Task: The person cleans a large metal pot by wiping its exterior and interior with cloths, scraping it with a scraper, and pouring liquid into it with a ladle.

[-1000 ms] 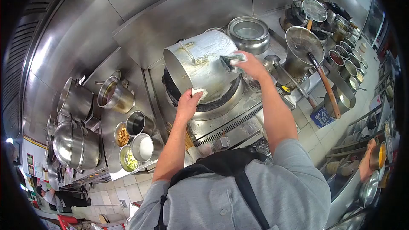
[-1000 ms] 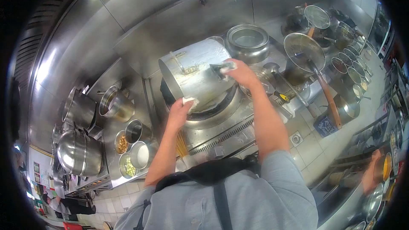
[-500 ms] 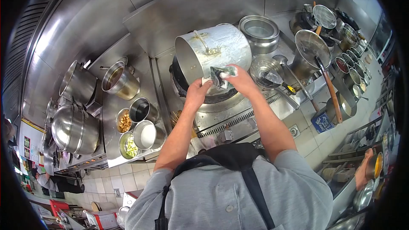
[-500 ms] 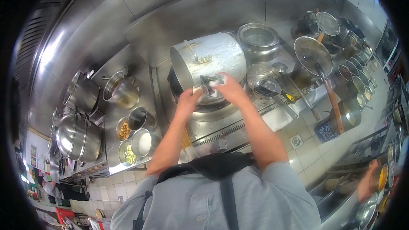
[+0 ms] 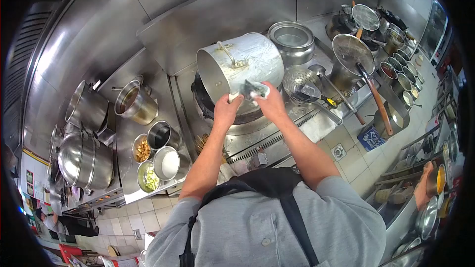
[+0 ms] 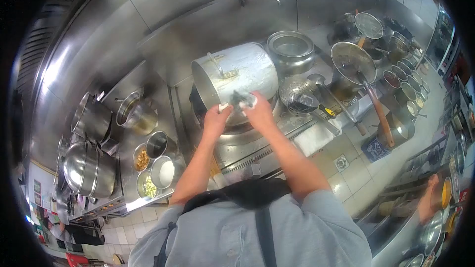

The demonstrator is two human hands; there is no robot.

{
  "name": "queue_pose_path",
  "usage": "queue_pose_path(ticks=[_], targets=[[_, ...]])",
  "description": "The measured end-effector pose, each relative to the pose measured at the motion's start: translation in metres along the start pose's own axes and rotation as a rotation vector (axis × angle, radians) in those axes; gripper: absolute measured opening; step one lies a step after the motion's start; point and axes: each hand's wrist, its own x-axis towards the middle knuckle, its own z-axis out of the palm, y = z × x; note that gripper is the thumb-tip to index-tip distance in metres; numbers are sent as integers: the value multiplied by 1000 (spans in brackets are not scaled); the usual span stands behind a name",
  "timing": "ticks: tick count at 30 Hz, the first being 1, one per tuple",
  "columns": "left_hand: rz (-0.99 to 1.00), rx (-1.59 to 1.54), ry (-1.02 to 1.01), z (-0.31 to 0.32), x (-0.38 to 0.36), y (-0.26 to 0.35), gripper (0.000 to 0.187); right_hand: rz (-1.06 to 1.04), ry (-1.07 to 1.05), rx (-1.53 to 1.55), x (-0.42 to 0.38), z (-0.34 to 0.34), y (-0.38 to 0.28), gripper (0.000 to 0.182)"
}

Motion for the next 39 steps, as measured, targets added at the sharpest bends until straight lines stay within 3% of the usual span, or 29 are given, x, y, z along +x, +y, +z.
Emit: queue_pose_path(ticks=[2, 5, 8, 11, 14, 17, 19, 23, 24, 27, 30, 31, 33, 36, 39], targets=[[27, 30, -31, -5, 3, 0, 38, -62, 169, -157, 8, -17, -3, 44], [44, 64, -94, -11, 4, -1, 38, -371, 500, -457, 56, -42, 23, 32], [74, 73, -111, -10, 10, -8, 38, -445, 472, -417, 88, -13, 42, 26], [75, 141, -87, -9, 12, -11, 36, -582, 364, -323, 57, 31, 16, 24], [102, 186, -70, -11, 8, 0, 34, -600, 297, -315, 66, 0, 20, 24], [59, 144, -74, -7, 4, 5, 33, -386, 357, -371, 117, -28, 42, 25], [-20, 157, -62, -9, 2, 23, 32, -505, 365, -431, 113, -8, 38, 23], [175, 248, -36, -7, 7, 6, 32, -666, 254, -403, 69, 13, 28, 24], [142, 249, -47, -7, 5, 9, 32, -677, 225, -434, 64, 9, 27, 24], [73, 245, -57, -8, -3, 23, 32, -494, 297, -524, 112, -28, 33, 25], [75, 210, -45, -5, -2, 24, 31, -445, 410, -433, 128, -10, 41, 23], [75, 185, -49, -5, -4, 23, 31, -550, 433, -355, 113, 5, 31, 22], [71, 170, -52, -3, -1, 22, 31, -583, 238, -355, 81, 6, 8, 21], [45, 184, -65, -4, -4, 12, 30, -583, 304, -525, 141, -16, 56, 19], [49, 157, -73, -2, 0, 15, 29, -388, 425, -548, 175, -20, 74, 17]])
